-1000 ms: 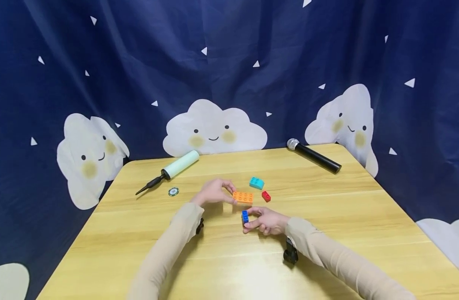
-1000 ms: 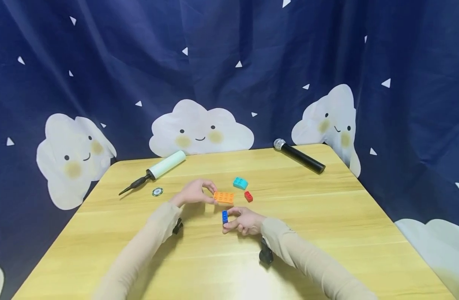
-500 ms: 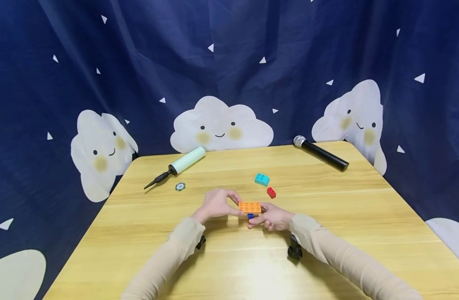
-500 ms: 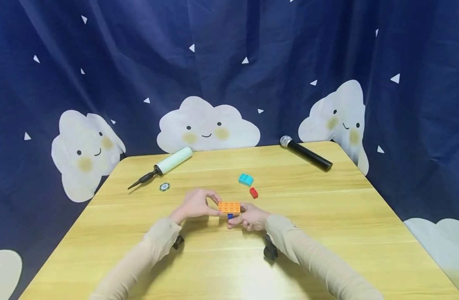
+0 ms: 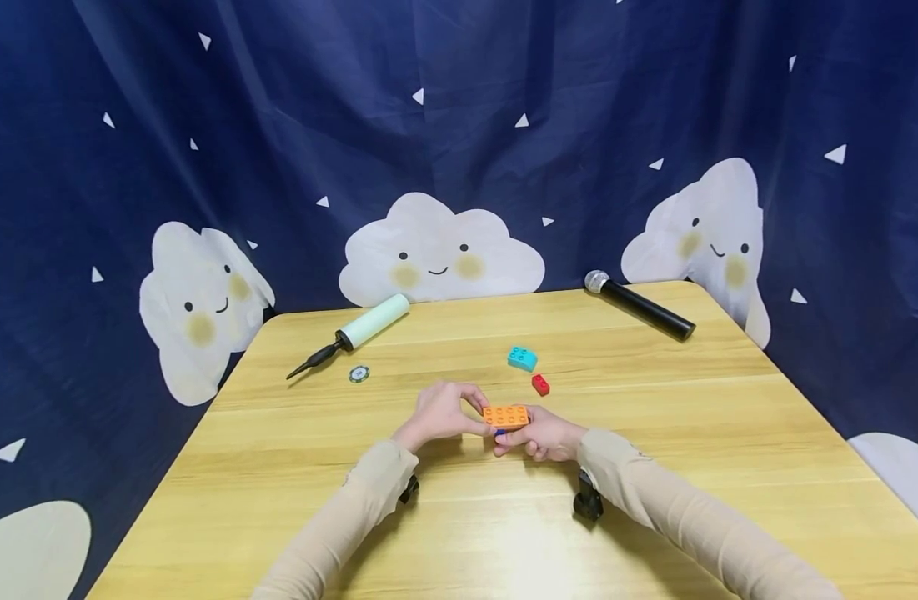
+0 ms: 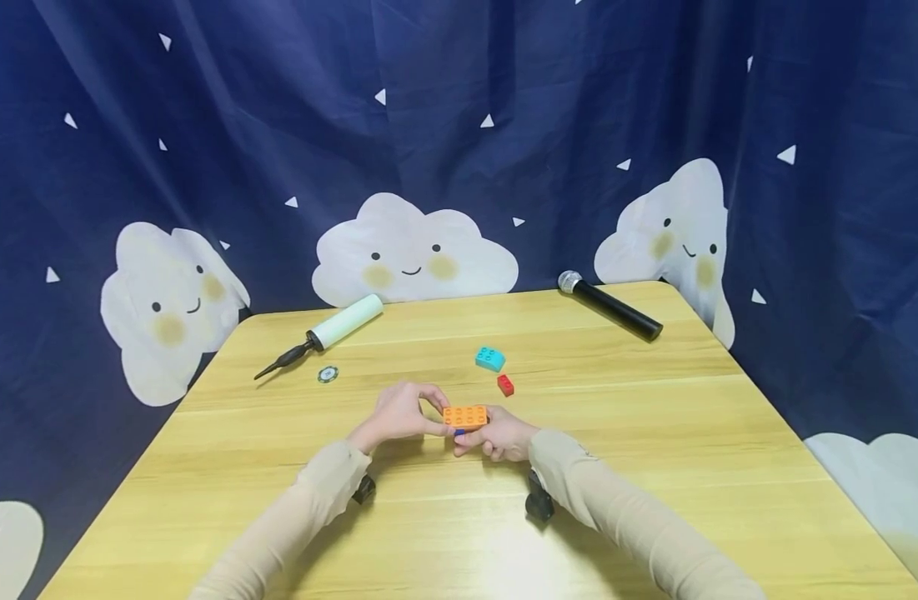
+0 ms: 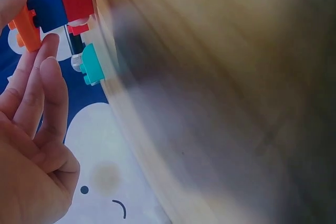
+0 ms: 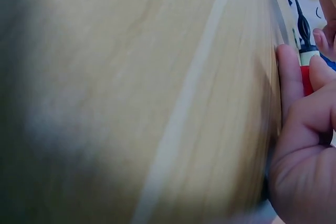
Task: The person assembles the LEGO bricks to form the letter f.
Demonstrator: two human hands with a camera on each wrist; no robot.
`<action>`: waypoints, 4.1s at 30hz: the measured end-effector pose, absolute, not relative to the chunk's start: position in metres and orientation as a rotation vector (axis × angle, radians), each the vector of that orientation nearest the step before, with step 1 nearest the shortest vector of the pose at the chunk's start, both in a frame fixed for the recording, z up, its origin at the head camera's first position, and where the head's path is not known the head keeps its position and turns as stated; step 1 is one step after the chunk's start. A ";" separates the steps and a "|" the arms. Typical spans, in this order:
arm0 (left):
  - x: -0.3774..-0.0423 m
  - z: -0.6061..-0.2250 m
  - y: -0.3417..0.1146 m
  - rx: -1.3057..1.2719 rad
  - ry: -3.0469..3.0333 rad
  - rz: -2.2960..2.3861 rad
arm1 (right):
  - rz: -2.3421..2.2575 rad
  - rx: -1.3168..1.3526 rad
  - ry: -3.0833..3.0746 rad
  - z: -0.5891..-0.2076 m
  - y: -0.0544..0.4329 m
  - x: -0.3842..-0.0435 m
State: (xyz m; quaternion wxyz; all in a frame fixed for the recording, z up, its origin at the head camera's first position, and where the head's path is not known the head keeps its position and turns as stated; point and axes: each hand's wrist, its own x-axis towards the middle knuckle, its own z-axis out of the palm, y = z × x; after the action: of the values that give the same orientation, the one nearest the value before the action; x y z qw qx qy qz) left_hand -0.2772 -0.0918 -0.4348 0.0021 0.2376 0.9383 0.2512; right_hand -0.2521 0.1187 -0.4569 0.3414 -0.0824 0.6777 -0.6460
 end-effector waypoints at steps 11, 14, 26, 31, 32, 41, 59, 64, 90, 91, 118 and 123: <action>-0.279 -0.436 -0.094 0.729 2.952 0.754 | -1.682 -0.234 1.770 -0.457 0.118 -0.253; -0.279 -0.435 -0.094 0.727 2.960 0.732 | -1.681 -0.250 1.771 -0.457 0.119 -0.253; -0.276 -0.432 -0.087 0.750 2.945 0.753 | -1.671 -0.242 1.800 -0.458 0.118 -0.253; -0.276 -0.434 -0.087 0.735 2.932 0.790 | -1.671 -0.247 1.793 -0.458 0.118 -0.252; -0.276 -0.434 -0.088 0.732 2.929 0.796 | -1.672 -0.248 1.792 -0.458 0.118 -0.252; -0.280 -0.438 -0.086 0.715 2.889 0.802 | -1.673 -0.218 1.812 -0.459 0.119 -0.251; -0.281 -0.431 -0.085 0.783 2.876 0.724 | -1.723 -0.171 1.805 -0.460 0.117 -0.250; -0.281 -0.424 -0.081 0.877 2.909 0.565 | -1.720 -0.164 1.825 -0.458 0.118 -0.249; -0.278 -0.434 -0.095 0.731 2.923 0.677 | -1.632 -0.174 2.144 -0.444 0.173 -0.272; -0.278 -0.434 -0.093 0.737 2.923 0.673 | -1.628 -0.162 2.165 -0.443 0.178 -0.278; -0.279 -0.439 -0.077 0.771 2.904 0.715 | -1.345 -0.341 2.073 -0.438 0.206 -0.343; -0.278 -0.439 -0.075 0.762 2.898 0.719 | -1.404 -0.310 2.082 -0.447 0.204 -0.344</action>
State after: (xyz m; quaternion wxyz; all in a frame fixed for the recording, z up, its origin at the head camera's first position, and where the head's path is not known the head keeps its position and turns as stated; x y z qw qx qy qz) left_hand -0.2779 -0.0751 -0.4388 0.0301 0.2472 0.9400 0.2332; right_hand -0.3436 0.2042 -0.4471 0.3007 -0.1167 0.7848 -0.5292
